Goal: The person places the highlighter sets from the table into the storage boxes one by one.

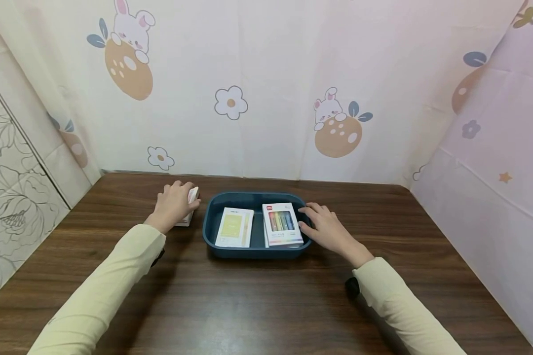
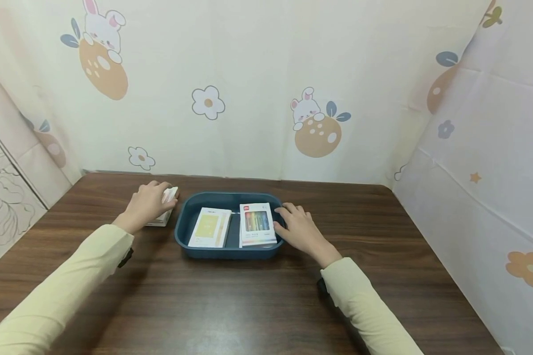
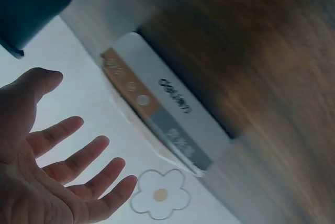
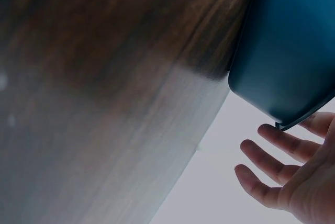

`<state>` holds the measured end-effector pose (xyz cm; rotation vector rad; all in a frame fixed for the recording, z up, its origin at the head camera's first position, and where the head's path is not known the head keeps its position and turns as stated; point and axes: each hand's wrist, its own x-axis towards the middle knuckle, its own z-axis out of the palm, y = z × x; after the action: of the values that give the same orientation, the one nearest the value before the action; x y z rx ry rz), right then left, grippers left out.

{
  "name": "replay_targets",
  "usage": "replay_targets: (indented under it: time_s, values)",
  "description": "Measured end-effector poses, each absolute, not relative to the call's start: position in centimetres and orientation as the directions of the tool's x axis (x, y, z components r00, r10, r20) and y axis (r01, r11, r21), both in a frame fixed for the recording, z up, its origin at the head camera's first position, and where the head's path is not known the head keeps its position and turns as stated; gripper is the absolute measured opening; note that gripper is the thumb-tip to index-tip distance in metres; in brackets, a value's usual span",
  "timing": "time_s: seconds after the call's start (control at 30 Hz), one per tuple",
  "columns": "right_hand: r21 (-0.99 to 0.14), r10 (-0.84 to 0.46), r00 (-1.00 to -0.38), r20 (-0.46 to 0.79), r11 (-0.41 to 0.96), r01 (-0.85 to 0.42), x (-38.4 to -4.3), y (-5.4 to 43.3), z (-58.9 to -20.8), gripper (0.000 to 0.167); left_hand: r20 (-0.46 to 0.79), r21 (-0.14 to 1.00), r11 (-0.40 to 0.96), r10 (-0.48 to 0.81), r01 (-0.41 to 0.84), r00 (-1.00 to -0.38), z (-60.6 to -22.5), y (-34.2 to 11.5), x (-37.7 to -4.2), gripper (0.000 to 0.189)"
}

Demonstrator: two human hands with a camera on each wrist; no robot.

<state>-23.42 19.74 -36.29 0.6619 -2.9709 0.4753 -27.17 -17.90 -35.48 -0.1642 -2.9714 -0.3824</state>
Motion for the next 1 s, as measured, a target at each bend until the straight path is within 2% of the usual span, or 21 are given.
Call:
replay_targets:
  time_s: [0.33, 0.63, 1.0]
  values:
    - [-0.282, -0.409, -0.902, 0.138, 0.857, -0.431, -23.5, 19.6, -36.4, 0.045, 0.051, 0.234, 0.97, 0.055, 0.066, -0.997, -36.7, -19.1, -27.3, 0.057]
    - [-0.282, -0.404, -0.903, 0.147, 0.858, -0.43, -23.5, 19.5, -36.4, 0.045, 0.037, 0.221, 0.974, 0.047, 0.055, -0.998, -37.3, -19.6, -27.5, 0.06]
    - [-0.284, -0.399, -0.907, 0.136, 0.861, -0.421, -23.4, 19.7, -36.5, 0.045, 0.022, 0.265, 0.962, 0.055, 0.059, -0.998, -37.7, -19.4, -27.7, 0.059]
